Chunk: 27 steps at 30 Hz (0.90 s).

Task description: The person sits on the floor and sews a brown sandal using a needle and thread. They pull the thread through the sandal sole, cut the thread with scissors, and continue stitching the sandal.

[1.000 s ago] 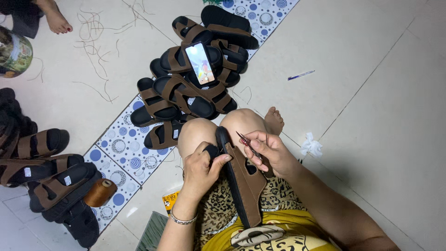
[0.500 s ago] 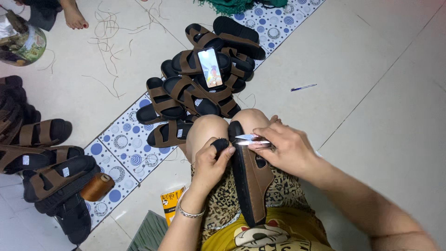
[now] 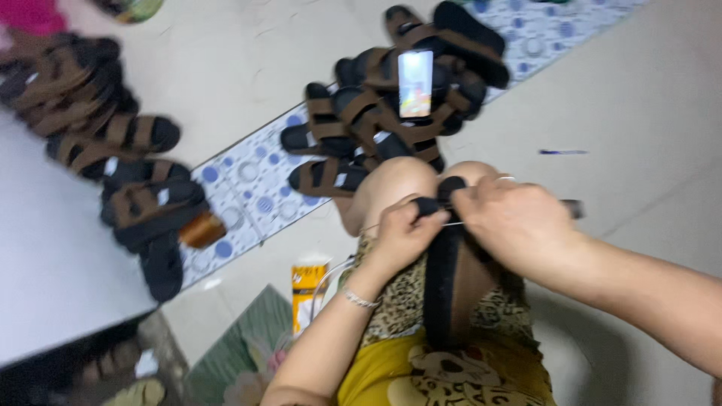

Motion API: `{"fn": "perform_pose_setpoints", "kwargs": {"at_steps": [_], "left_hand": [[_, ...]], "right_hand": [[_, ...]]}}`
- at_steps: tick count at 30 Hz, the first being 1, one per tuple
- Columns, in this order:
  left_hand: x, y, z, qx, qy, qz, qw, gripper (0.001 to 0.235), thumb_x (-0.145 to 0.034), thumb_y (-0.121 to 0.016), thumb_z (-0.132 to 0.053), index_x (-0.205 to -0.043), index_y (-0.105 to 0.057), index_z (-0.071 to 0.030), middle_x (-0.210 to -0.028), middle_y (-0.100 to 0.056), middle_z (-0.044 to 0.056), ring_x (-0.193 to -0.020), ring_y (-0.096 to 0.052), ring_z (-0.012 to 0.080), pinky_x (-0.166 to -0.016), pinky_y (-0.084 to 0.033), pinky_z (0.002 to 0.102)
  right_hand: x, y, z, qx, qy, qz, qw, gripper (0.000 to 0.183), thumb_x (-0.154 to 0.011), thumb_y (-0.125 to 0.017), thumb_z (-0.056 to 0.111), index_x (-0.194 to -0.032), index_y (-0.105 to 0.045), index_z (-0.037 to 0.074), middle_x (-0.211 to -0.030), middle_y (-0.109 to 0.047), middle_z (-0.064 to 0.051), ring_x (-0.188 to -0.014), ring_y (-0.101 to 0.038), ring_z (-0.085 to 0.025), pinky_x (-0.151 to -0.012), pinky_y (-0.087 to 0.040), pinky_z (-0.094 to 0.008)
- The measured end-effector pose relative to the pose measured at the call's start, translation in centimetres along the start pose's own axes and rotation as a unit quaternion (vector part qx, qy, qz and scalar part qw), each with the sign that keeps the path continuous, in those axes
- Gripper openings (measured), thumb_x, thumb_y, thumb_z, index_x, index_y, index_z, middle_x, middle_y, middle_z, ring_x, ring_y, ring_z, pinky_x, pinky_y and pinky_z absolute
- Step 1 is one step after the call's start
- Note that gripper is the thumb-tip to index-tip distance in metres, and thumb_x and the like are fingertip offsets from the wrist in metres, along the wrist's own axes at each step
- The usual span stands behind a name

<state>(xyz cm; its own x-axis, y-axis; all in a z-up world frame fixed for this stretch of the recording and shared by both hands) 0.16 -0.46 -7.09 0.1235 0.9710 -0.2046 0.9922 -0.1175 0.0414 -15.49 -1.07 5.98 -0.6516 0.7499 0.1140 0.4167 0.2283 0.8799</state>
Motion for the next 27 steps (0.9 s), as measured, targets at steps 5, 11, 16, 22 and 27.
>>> {"fn": "perform_pose_setpoints", "kwargs": {"at_steps": [5,11,16,22,27], "left_hand": [[0.3,2.7,-2.0,0.053,0.124,0.015,0.991,0.033,-0.094,-0.069,-0.021,-0.065,-0.053,-0.017,-0.066,-0.050,-0.005,-0.064,-0.048,0.0084,-0.065,-0.041,0.025],[3.8,0.6,-4.6,-0.112,0.144,0.140,0.973,0.049,-0.093,-0.061,-0.049,-0.065,-0.044,-0.013,-0.070,-0.047,0.002,-0.062,-0.049,0.0174,-0.059,-0.037,0.036],[11.0,-1.9,-3.8,-0.375,-0.096,0.145,0.911,0.073,-0.082,-0.069,-0.077,-0.056,-0.047,-0.013,-0.056,-0.047,0.002,-0.038,-0.038,0.0136,-0.034,-0.028,0.032],[13.2,-2.4,-3.5,-0.482,0.163,0.334,0.793,0.085,-0.073,-0.062,-0.097,-0.086,-0.071,-0.014,-0.093,-0.064,0.012,-0.074,-0.068,0.0349,-0.063,-0.052,0.052],[12.7,-1.5,-4.7,-0.399,0.277,0.319,0.814,0.067,-0.086,-0.070,-0.068,-0.104,-0.068,-0.003,-0.111,-0.061,0.016,-0.084,-0.068,0.0443,-0.077,-0.054,0.058]], "right_hand": [[0.9,-1.3,-2.6,-0.234,-0.149,0.146,0.950,0.016,-0.084,-0.066,0.035,-0.097,-0.061,0.029,-0.085,-0.066,0.011,-0.082,-0.067,-0.016,-0.066,-0.051,-0.036],[7.9,-9.8,-1.4,-0.728,-0.432,-0.044,0.531,0.016,-0.103,-0.065,0.020,-0.114,-0.069,0.009,-0.093,-0.068,-0.003,-0.075,-0.053,-0.010,-0.068,-0.042,-0.025],[10.3,-13.0,3.6,-0.837,-0.454,-0.156,0.263,0.015,-0.106,-0.059,0.019,-0.111,-0.062,0.005,-0.076,-0.058,-0.003,-0.050,-0.045,-0.006,-0.037,-0.037,-0.018],[9.4,-12.5,4.4,-0.845,-0.435,-0.166,0.264,0.019,-0.103,-0.061,0.018,-0.114,-0.063,0.003,-0.080,-0.057,-0.007,-0.056,-0.046,-0.007,-0.038,-0.036,-0.018],[7.2,-12.1,7.1,-0.880,-0.384,-0.147,0.238,0.016,-0.103,-0.061,0.015,-0.110,-0.065,0.001,-0.077,-0.060,-0.005,-0.053,-0.047,-0.006,-0.035,-0.036,-0.017]]}}
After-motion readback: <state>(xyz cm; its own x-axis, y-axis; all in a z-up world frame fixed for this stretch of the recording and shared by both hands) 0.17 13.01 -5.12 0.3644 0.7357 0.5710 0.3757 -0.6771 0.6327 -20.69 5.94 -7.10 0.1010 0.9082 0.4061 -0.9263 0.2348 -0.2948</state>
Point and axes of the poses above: each hand's wrist, its own x-axis away from the middle knuckle, its own y-axis out of the back of the hand, z = x × y, the point moved 2 cm from there along -x, towards the middle knuckle
